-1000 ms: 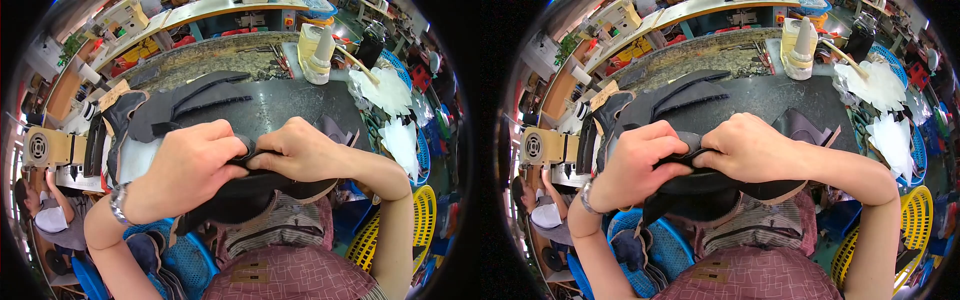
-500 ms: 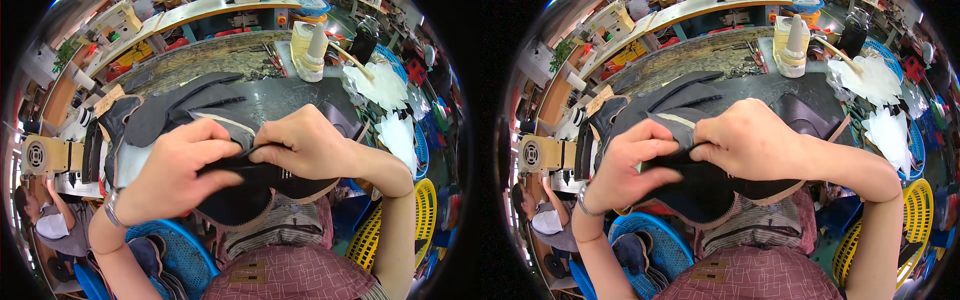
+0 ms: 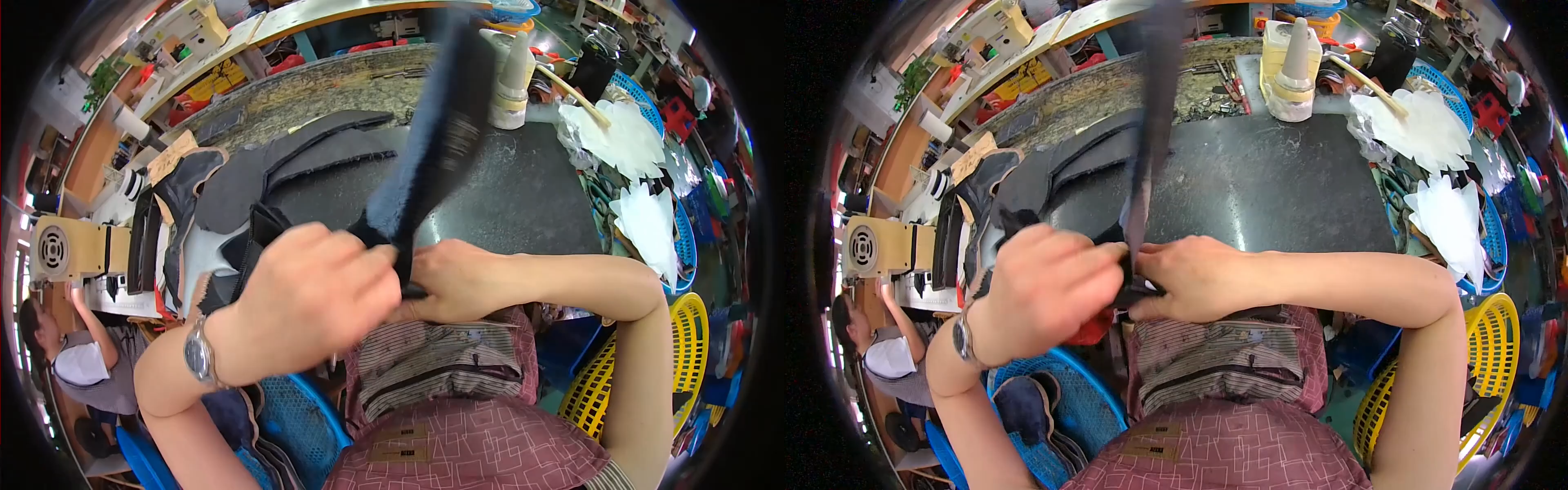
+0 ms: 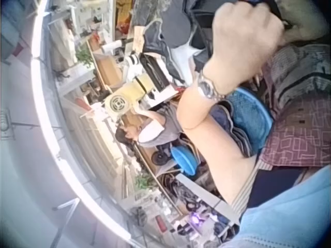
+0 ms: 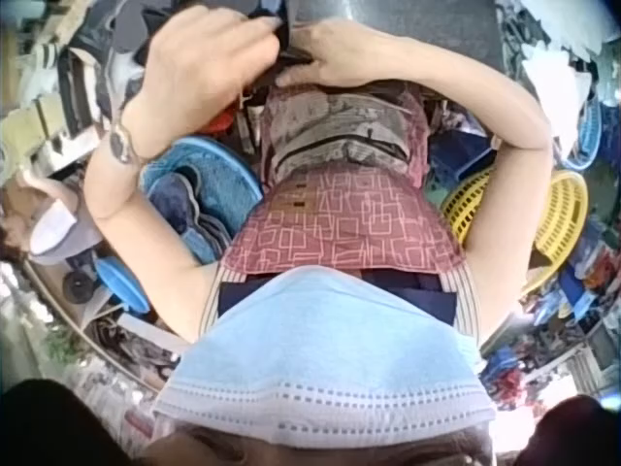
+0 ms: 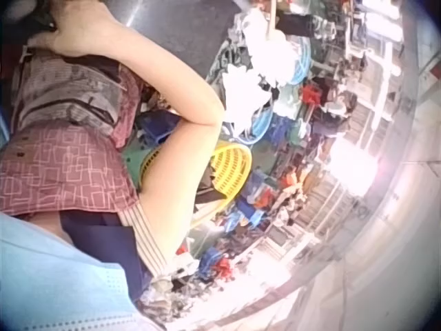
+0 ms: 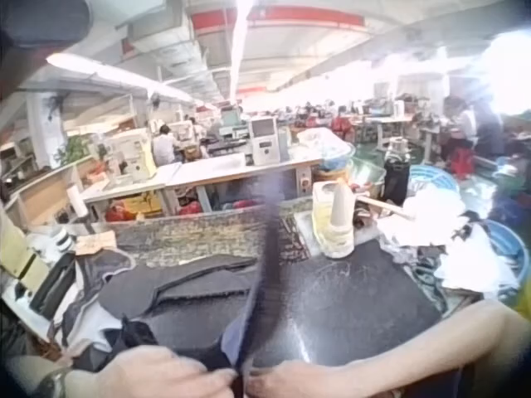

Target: Manually attaching inner lining and reinforcement materials to leather shoe uppers at a workbench.

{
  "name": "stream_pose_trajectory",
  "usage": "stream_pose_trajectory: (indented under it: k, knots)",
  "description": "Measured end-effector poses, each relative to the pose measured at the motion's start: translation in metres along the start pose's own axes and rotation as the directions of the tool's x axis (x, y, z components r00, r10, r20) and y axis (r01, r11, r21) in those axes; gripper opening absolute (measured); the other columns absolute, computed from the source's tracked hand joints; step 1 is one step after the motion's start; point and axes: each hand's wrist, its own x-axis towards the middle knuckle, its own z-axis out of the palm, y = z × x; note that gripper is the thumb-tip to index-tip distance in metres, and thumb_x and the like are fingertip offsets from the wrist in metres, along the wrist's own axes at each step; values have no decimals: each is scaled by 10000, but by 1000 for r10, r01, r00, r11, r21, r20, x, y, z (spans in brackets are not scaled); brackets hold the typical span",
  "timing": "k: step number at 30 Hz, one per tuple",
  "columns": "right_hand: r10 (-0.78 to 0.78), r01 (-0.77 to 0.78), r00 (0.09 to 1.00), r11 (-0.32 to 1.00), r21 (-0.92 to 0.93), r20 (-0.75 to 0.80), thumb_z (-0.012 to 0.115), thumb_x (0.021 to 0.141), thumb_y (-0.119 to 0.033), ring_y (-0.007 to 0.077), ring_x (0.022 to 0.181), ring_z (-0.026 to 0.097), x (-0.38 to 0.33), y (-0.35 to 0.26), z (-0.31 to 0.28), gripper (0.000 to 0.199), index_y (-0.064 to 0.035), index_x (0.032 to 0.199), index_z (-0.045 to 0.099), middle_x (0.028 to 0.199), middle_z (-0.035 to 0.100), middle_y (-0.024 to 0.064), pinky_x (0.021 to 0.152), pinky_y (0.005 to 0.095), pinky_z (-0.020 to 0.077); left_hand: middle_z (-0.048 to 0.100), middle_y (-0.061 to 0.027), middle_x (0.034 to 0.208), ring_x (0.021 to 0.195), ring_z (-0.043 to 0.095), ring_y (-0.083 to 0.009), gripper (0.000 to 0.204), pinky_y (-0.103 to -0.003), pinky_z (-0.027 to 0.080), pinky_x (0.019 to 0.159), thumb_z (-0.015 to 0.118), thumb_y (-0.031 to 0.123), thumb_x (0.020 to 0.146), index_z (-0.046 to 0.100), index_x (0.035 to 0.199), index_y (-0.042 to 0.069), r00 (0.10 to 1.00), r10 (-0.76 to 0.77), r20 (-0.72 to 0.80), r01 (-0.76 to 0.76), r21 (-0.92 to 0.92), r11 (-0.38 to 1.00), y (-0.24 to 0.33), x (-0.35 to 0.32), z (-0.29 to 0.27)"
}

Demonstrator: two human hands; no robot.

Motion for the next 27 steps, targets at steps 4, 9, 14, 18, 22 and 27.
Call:
stream_pose_trajectory:
  k: [4,9,14,18,22,27]
  knots:
    - [-59,45,978,996,-71,-199,637,782,-328,340,586,563,-6,-7,-11,299,-32,808,608,624,563,162,527,416,429,570,-64,710,605,542,-212,187,-294,412,538,677,17,646,650,830,27,924,-356,138,375,-498,782,-26,-14,11]
    - [-120,91,961,988,-124,-250,635,759,-287,335,575,561,-12,-1,-22,237,-53,759,600,568,545,142,535,427,426,544,-59,722,699,531,-138,168,-255,408,618,676,7,693,664,860,14,837,-343,426,546,-687,480,-42,-8,4]
    - [-99,86,971,994,-71,-215,646,747,-278,322,583,570,-11,-2,-37,234,-47,739,609,590,565,145,543,408,435,526,-69,718,698,520,-176,212,-283,401,617,686,45,697,634,898,2,885,-261,385,464,-758,459,-44,-6,17]
    - [-159,142,961,986,-88,-228,643,743,-273,345,595,571,-10,0,-31,241,-36,727,603,595,570,153,550,415,445,521,-101,696,669,525,-242,187,-312,399,590,695,73,679,618,834,2,916,-327,232,401,-537,742,-22,5,21]
    - [-148,63,971,915,-398,-186,636,741,-254,304,608,597,-24,-13,-45,179,-77,745,609,584,581,108,541,409,451,516,-92,699,659,515,-218,162,-303,390,587,688,63,690,629,829,7,843,-287,456,529,-603,597,-40,3,15]
    - [-150,94,964,965,-244,-221,644,728,-240,315,611,590,-16,-2,-47,169,-73,731,613,606,587,118,549,411,452,521,-124,751,717,524,-264,197,-337,406,619,666,75,700,626,883,10,915,-82,395,358,-701,617,-43,7,21]
